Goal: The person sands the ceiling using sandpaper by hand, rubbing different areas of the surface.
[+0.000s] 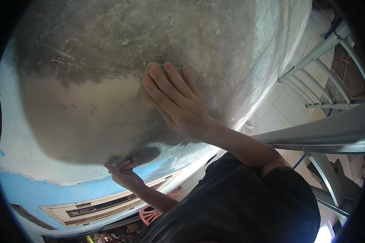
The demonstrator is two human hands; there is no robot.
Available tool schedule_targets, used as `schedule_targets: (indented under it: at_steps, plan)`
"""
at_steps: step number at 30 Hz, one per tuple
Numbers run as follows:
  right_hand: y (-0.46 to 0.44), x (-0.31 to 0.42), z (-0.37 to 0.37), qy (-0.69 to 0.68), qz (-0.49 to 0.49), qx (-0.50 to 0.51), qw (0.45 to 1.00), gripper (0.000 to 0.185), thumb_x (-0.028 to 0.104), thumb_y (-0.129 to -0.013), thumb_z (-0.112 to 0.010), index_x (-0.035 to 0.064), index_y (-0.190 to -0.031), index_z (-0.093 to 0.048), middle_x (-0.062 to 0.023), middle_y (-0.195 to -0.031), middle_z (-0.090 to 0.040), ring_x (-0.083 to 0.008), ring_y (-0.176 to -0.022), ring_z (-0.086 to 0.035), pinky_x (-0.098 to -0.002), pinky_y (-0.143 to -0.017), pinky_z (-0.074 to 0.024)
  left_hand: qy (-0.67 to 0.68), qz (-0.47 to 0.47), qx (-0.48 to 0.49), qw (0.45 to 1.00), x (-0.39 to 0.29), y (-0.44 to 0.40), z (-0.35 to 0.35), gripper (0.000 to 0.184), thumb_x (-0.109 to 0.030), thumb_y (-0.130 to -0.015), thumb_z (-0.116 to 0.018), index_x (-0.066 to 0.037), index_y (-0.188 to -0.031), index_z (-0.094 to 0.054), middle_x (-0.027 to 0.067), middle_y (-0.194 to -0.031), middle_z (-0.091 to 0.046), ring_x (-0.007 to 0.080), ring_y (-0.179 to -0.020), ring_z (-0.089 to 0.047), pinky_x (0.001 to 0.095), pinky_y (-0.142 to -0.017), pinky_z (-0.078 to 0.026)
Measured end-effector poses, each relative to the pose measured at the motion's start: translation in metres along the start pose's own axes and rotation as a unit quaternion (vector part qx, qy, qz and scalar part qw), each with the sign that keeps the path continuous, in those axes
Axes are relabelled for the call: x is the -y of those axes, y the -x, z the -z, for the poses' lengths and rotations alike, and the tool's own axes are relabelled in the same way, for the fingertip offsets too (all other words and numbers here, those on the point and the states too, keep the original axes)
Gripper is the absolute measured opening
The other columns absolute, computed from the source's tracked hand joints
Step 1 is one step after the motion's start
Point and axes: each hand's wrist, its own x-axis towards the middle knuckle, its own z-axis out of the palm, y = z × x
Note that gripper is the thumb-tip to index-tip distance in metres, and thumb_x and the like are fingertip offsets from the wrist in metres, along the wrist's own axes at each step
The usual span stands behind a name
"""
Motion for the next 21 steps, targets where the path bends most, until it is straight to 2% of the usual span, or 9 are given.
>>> schedule_targets:
  at_steps: [2, 5, 6, 8, 9, 12, 15, 17, 21]
  plan:
    - [-0.015, 0.002, 0.003, 0.011, -0.007, -0.01, 1.0, 0.048, 0.01, -0.087, -0.053, 0.0047, -0.134, -0.045, -0.0148, -0.146, -0.034, -0.0332, -0.137, -0.029, -0.0525, -0.11, -0.0169, 0.002, -0.013, -0.02, 1.0, -0.002, 0.003, -0.004, 0.069, -0.053, -0.09, -0.05, 0.005, -0.054, -0.056, 0.0096, -0.041, -0.049, 0.0211, -0.039, -0.055, 0.0378, -0.056, -0.058]
    - [-0.033, 0.017, -0.002, -0.026, -0.025, -0.048, 0.998, 0.05, 0.011, -0.086, -0.055, 0.0043, -0.135, -0.044, -0.015, -0.146, -0.034, -0.0317, -0.138, -0.027, -0.0505, -0.111, -0.0172, 0.017, 0.01, -0.012, 1.0, -0.01, 0.006, -0.007, 0.069, -0.053, -0.09, -0.05, 0.004, -0.053, -0.056, 0.0084, -0.039, -0.047, 0.0217, -0.039, -0.056, 0.0369, -0.055, -0.057]
    - [-0.035, 0.022, -0.004, -0.049, -0.031, -0.066, 0.996, 0.052, 0.012, -0.085, -0.056, 0.0042, -0.135, -0.044, -0.0149, -0.146, -0.034, -0.0312, -0.138, -0.027, -0.0497, -0.111, -0.0176, -0.001, 0.003, -0.006, 1.0, -0.01, 0.005, -0.003, 0.07, -0.053, -0.092, -0.046, 0.004, -0.053, -0.056, 0.0102, -0.039, -0.048, 0.0221, -0.039, -0.056, 0.0373, -0.063, -0.057]
    - [0.005, 0.012, -0.02, -0.053, 0.01, -0.04, 0.998, 0.054, 0.016, -0.084, -0.057, 0.0044, -0.135, -0.043, -0.0143, -0.146, -0.034, -0.0304, -0.137, -0.028, -0.0481, -0.111, -0.0192, -0.016, -0.01, -0.001, 1.0, -0.004, 0.001, -0.002, 0.072, -0.052, -0.095, -0.039, 0.004, -0.053, -0.058, 0.0137, -0.038, -0.051, 0.0229, -0.038, -0.057, 0.0383, -0.077, -0.056]
    - [0.007, 0.012, -0.018, -0.055, 0.027, -0.024, 0.998, 0.055, 0.018, -0.084, -0.058, 0.0045, -0.136, -0.043, -0.014, -0.146, -0.034, -0.0299, -0.137, -0.029, -0.0473, -0.111, -0.02, -0.013, -0.01, -0.009, 1.0, -0.003, 0.001, -0.006, 0.072, -0.052, -0.095, -0.039, 0.004, -0.053, -0.058, 0.0135, -0.038, -0.051, 0.0229, -0.037, -0.057, 0.0385, -0.075, -0.056]
    - [-0.012, 0.006, -0.018, -0.052, 0.098, -0.016, 0.994, 0.049, 0.019, -0.089, -0.053, 0.0001, -0.134, -0.044, -0.0188, -0.145, -0.034, -0.036, -0.137, -0.026, -0.0506, -0.112, -0.0162, -0.022, -0.001, -0.022, 1.0, -0.006, 0.003, -0.004, 0.072, -0.052, -0.095, -0.039, 0.004, -0.052, -0.057, 0.0129, -0.037, -0.05, 0.0226, -0.037, -0.057, 0.0388, -0.071, -0.057]
    - [-0.059, 0.027, 0.003, -0.082, 0.111, 0.012, 0.99, 0.05, 0.022, -0.089, -0.055, 0.0037, -0.134, -0.045, -0.0141, -0.145, -0.036, -0.0287, -0.139, -0.025, -0.0465, -0.113, -0.0154, -0.02, 0.023, -0.014, 0.999, -0.008, 0.005, -0.004, 0.072, -0.052, -0.095, -0.039, 0.003, -0.052, -0.058, 0.0125, -0.037, -0.05, 0.0217, -0.037, -0.057, 0.0382, -0.076, -0.056]
    - [-0.046, 0.023, -0.004, -0.066, 0.116, 0.001, 0.991, 0.051, 0.023, -0.088, -0.057, 0.005, -0.134, -0.046, -0.0126, -0.145, -0.036, -0.0263, -0.139, -0.026, -0.0447, -0.114, -0.0155, -0.012, 0.027, -0.015, 0.999, -0.007, 0.002, -0.002, 0.071, -0.051, -0.095, -0.039, 0.002, -0.053, -0.058, 0.0124, -0.037, -0.05, 0.021, -0.037, -0.056, 0.038, -0.081, -0.055]
    - [-0.028, 0.019, -0.008, -0.116, 0.106, 0.015, 0.987, 0.053, 0.024, -0.085, -0.06, 0.0083, -0.134, -0.047, -0.009, -0.144, -0.038, -0.0235, -0.137, -0.03, -0.0426, -0.114, -0.0172, -0.003, 0.013, -0.02, 1.0, -0.005, 0.001, -0.003, 0.07, -0.05, -0.096, -0.039, 0.002, -0.052, -0.057, 0.0124, -0.036, -0.05, 0.0204, -0.035, -0.055, 0.0374, -0.078, -0.056]
